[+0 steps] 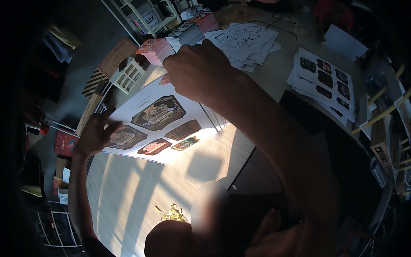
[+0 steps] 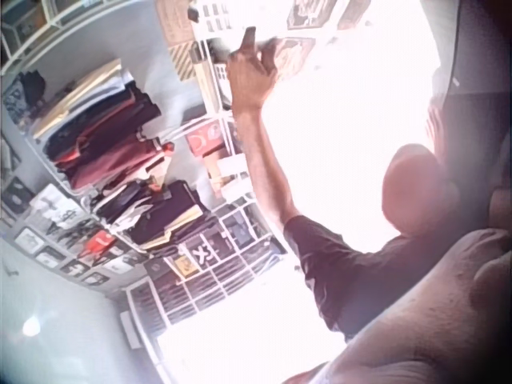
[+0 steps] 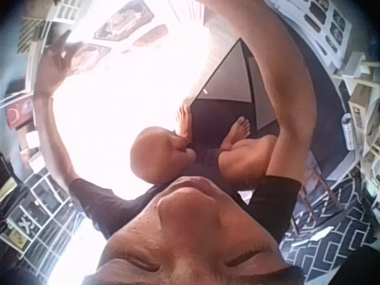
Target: The person sits on the floor and assembles printed paper cards. They pick up sheets with card designs, align them, and press down the perforated edges to separate or secure the cards. The person handles multiple sheets and stacks them after processing.
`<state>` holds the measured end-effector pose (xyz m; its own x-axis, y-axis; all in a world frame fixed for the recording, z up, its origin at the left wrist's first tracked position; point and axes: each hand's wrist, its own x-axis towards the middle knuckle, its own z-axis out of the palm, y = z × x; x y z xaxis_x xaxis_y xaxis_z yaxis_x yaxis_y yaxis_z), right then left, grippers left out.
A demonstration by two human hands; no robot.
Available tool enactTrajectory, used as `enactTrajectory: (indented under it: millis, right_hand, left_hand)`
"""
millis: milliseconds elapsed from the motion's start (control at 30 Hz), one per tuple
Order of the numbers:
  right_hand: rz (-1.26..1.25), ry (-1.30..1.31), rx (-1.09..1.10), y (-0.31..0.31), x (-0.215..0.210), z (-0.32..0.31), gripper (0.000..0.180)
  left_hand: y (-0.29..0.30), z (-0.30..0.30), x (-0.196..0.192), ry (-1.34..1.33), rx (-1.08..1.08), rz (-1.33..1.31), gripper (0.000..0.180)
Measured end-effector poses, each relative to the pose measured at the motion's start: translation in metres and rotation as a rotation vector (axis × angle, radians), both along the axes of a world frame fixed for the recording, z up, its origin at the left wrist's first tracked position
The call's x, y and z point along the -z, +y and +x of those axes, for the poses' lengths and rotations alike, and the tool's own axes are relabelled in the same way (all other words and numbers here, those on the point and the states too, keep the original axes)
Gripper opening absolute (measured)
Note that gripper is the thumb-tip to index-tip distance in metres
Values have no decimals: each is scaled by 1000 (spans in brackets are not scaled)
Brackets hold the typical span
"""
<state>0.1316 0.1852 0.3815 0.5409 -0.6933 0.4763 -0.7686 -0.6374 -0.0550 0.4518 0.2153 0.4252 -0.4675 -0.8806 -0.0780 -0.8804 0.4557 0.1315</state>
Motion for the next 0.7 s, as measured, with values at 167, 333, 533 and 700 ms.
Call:
enactTrajectory:
  millis: [167, 333, 533, 700]
  right_hand:
    - [-178, -31, 326, 20, 8, 41, 10]
    - [59, -136, 26, 2, 10, 24, 15]
    - [-205, -47, 314, 3, 20, 34, 4]
    - [28, -115, 125, -12, 14, 39, 11]
  left_hand:
    - [12, -22, 4, -74, -32, -253, 34]
    - [-3, 24, 11, -38, 68, -71, 33]
    - [3, -33, 30, -3, -48, -331, 37]
    - [-10, 24, 9, -13, -11, -35, 35]
